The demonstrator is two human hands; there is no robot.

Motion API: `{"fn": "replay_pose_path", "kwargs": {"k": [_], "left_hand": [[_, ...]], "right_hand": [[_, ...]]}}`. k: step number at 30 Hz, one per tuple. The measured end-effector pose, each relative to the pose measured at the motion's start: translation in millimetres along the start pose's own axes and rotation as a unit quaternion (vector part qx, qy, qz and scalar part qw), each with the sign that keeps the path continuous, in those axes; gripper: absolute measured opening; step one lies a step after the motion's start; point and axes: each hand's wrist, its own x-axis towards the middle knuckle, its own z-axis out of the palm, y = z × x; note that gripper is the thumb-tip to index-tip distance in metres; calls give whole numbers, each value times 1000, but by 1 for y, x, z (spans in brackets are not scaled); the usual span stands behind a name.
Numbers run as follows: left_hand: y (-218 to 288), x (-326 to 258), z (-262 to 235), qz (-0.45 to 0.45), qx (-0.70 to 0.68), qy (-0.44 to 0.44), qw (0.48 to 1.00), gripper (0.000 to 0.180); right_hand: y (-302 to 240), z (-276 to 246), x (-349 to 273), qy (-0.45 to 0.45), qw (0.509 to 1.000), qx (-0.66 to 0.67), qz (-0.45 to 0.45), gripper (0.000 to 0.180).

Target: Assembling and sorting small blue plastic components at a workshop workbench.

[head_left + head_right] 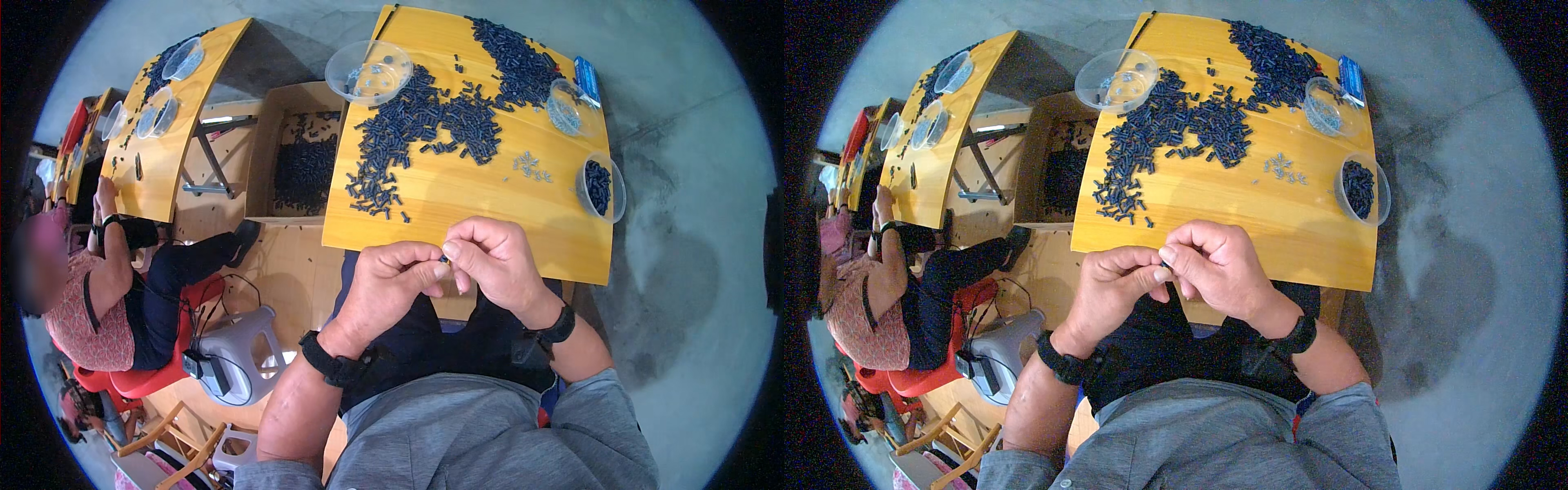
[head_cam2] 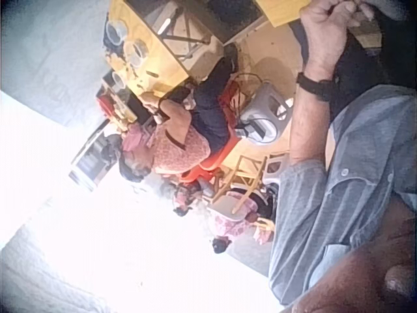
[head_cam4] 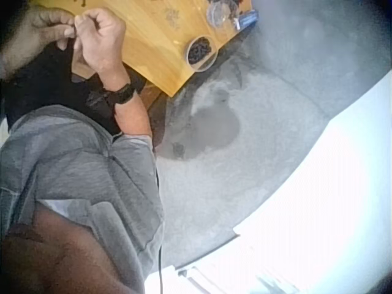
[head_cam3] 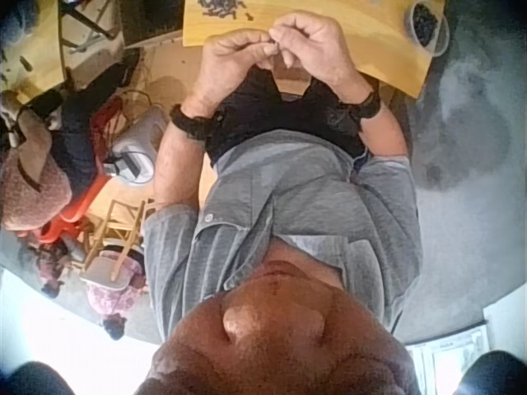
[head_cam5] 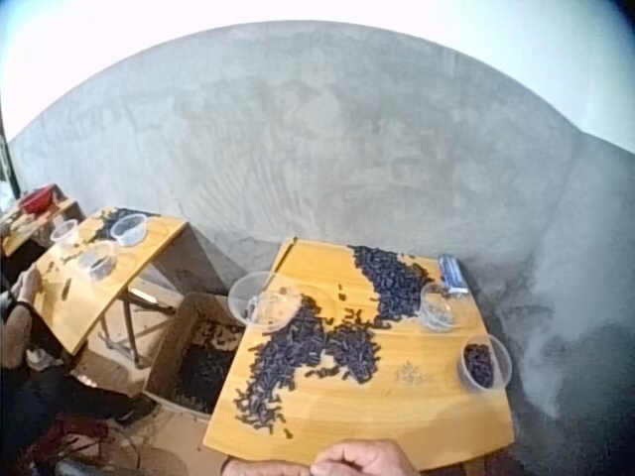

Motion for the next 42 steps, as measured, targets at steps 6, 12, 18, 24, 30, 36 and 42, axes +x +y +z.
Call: {"fn": "replay_pose_path", "kwargs": {"k": [6, 12, 18, 24, 30, 36, 42], "left_hand": [[2, 1, 1, -2, -5, 1, 1000, 11], [-4, 3, 0, 9, 1, 16, 1000, 9], [-6, 7, -4, 92, 51, 3, 994, 9], [-10, 7, -1, 167, 59, 11, 984, 11], [0, 5, 0, 119, 40, -54, 991, 9], [2, 4, -2, 102, 22, -92, 990, 9], [4, 4, -4, 90, 4, -99, 991, 8]], "right_hand": [[8, 1, 1, 11, 1000, 9, -1, 16], [2, -2, 5, -14, 996, 84, 39, 16], [-3, -6, 3, -11, 976, 193, 104, 34], [3, -16, 3, -107, 953, 168, 227, 58], [12, -14, 1, -161, 918, 272, 238, 60], [12, -12, -1, -182, 881, 318, 300, 59], [24, -12, 0, -258, 853, 338, 303, 61]]}}
